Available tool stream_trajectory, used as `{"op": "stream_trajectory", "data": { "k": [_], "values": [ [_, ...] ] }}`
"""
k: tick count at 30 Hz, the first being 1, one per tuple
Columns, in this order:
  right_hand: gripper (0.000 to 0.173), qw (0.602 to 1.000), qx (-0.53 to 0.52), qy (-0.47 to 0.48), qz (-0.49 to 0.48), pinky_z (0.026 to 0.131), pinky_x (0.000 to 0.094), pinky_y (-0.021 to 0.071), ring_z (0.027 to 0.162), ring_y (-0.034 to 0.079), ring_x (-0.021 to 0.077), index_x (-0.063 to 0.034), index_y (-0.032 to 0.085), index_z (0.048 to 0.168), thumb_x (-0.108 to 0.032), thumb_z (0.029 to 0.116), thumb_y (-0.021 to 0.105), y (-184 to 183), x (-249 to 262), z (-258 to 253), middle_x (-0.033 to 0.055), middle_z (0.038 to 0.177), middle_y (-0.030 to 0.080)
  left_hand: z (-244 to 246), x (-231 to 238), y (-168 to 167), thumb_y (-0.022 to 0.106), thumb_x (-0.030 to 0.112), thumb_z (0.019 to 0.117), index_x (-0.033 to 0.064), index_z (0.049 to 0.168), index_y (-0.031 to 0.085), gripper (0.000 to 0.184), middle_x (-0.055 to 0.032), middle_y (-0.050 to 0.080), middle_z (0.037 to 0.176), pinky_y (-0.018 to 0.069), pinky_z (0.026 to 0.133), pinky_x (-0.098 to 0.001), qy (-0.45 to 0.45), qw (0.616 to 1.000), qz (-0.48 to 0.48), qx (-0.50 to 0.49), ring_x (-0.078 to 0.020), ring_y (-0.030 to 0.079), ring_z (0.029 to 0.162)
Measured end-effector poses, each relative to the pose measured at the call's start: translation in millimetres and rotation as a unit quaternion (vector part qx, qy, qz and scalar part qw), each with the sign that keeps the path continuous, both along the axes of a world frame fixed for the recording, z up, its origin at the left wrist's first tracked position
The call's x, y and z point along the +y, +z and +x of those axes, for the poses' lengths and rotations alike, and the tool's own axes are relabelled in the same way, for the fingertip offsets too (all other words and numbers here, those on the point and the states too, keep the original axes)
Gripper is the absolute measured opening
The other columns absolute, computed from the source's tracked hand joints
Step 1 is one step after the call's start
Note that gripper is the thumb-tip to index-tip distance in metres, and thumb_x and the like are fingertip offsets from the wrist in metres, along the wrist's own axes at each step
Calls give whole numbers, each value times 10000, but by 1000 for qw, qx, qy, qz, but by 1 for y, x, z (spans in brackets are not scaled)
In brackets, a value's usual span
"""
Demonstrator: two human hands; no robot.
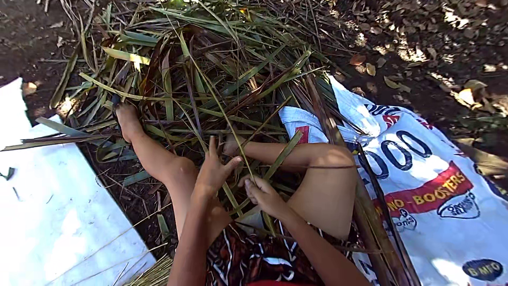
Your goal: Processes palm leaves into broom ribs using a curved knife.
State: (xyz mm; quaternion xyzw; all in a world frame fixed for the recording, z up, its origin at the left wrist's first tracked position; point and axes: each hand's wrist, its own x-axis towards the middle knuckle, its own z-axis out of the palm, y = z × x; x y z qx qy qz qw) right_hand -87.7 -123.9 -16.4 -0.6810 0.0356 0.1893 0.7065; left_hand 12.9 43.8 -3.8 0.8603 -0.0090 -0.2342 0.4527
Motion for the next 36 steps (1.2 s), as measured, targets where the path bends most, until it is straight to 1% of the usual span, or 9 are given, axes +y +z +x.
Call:
{"op": "stream_trajectory", "data": {
  "k": [6,9,11,13,16,21,27,31,36],
  "values": [
    [311,991,-102,-86,-4,535,115,326,556,338,-62,30,514,1185,-170,1088,297,-6,-6,4,-113,711,366,-12,-11,39,697,329,978,113,1634,-97,1053,-312,385,1520,554,906,-525,8,931,357,74,-426,681,1069],
    [357,978,-174,-107,-35,540,116,381,548,391,-63,68,597,1179,-138,1080,323,-12,-11,2,-100,682,410,-15,8,43,580,122,1023,-71,1567,237,671,-378,557,1287,512,901,-630,117,926,356,-40,-518,634,1094],
    [355,965,-229,-117,-47,547,100,372,551,390,-78,85,627,1108,-119,1073,339,-13,-14,3,-94,667,423,-13,20,59,508,142,1059,-133,1279,528,353,-345,647,1066,508,838,-647,145,922,345,-99,-499,662,1017],
    [340,956,-270,-112,-37,552,76,366,553,387,-98,59,619,1014,-133,1084,348,-14,-15,3,-100,649,418,-14,28,73,511,149,1066,-98,1188,604,291,-290,652,881,509,698,-615,121,932,278,-200,-456,666,801],
    [380,952,-295,-75,23,552,71,343,548,366,-109,-11,586,944,-224,1118,323,-18,-16,2,-121,618,377,2,29,75,457,254,1054,123,1311,611,327,67,490,656,404,469,-186,50,972,-78,-215,-24,441,488],
    [456,945,-321,-34,62,543,76,353,531,378,-95,-51,571,938,-382,1124,319,-16,-17,-1,-92,596,368,33,-9,92,336,697,1003,191,1343,594,662,71,499,591,403,372,-140,-2,806,-586,79,-3,443,391],
    [472,941,-337,3,41,524,81,371,509,391,-73,-43,572,914,-397,1117,334,-3,-24,-9,-48,580,379,29,-39,93,309,608,1058,166,1443,511,619,79,557,776,395,439,-134,0,914,-372,-160,6,391,455],
    [436,972,-213,63,82,529,72,385,522,416,-101,-125,592,912,-429,1105,346,42,-58,-42,-104,590,401,32,-35,103,470,184,1049,142,1156,675,235,23,661,809,450,456,-131,50,835,-531,-137,12,475,466],
    [412,986,-11,109,128,498,97,350,523,424,-100,-204,652,857,-453,1084,415,71,-121,-76,-169,596,459,21,-29,96,449,110,1017,173,1004,717,276,12,671,761,470,449,-139,96,746,-656,-61,2,505,453]
  ]
}}
